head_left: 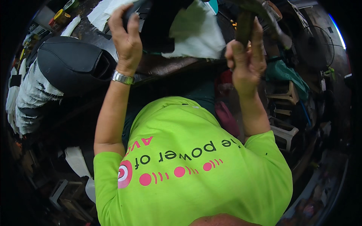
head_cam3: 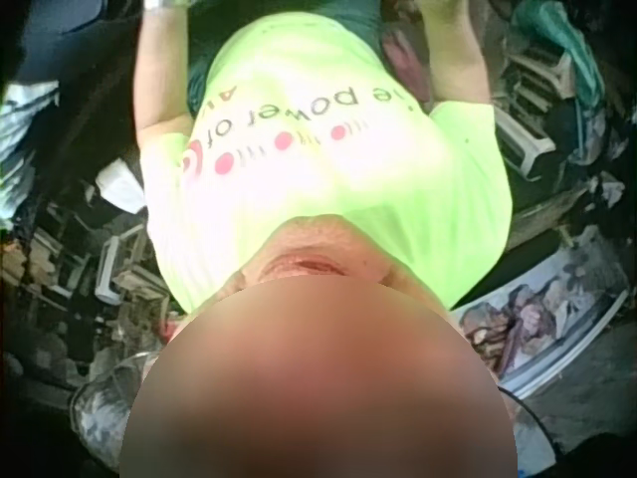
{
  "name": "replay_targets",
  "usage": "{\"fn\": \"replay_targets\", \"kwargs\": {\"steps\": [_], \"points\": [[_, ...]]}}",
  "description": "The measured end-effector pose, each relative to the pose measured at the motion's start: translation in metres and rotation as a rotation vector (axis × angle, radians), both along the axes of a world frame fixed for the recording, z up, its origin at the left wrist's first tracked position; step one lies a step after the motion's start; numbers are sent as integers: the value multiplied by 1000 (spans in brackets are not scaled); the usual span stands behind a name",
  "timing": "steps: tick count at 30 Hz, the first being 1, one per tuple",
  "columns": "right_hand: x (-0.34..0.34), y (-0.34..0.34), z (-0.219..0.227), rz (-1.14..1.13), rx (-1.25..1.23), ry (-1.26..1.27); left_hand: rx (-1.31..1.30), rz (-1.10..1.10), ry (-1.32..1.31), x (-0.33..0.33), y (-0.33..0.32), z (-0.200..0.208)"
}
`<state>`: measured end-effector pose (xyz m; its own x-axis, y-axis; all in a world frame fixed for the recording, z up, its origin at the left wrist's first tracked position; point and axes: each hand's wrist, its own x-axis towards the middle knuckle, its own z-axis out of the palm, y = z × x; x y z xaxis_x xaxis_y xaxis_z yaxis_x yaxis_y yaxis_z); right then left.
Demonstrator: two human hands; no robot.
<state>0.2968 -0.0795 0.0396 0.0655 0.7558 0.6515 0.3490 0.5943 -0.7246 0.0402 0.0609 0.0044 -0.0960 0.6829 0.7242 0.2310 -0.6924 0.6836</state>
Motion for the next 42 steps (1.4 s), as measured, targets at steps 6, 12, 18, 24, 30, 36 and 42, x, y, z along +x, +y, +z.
{"fn": "replay_targets", "kwargs": {"steps": [6,12,18,24,30,36,42], "points": [[-28,0,-30,-65,-465,-529,-51,67,88,4,-12,-53],[-5,0,12,56,-314,-321,-188,-64,397,-15,-10,10],[-22,16,-1,3,-33,-185,-300,-110,1022,-33,26,37],[0,8,-41,-142,-345,-739,-405,-58,932,-24,31,13],[54,26,-40,-277,-226,-470,-412,-80,902,-26,7,104],[96,61,-69,-627,-385,-725,430,155,919,5,-71,132],[67,60,-53,-386,-243,-417,603,-195,1181,38,-105,7]]}}
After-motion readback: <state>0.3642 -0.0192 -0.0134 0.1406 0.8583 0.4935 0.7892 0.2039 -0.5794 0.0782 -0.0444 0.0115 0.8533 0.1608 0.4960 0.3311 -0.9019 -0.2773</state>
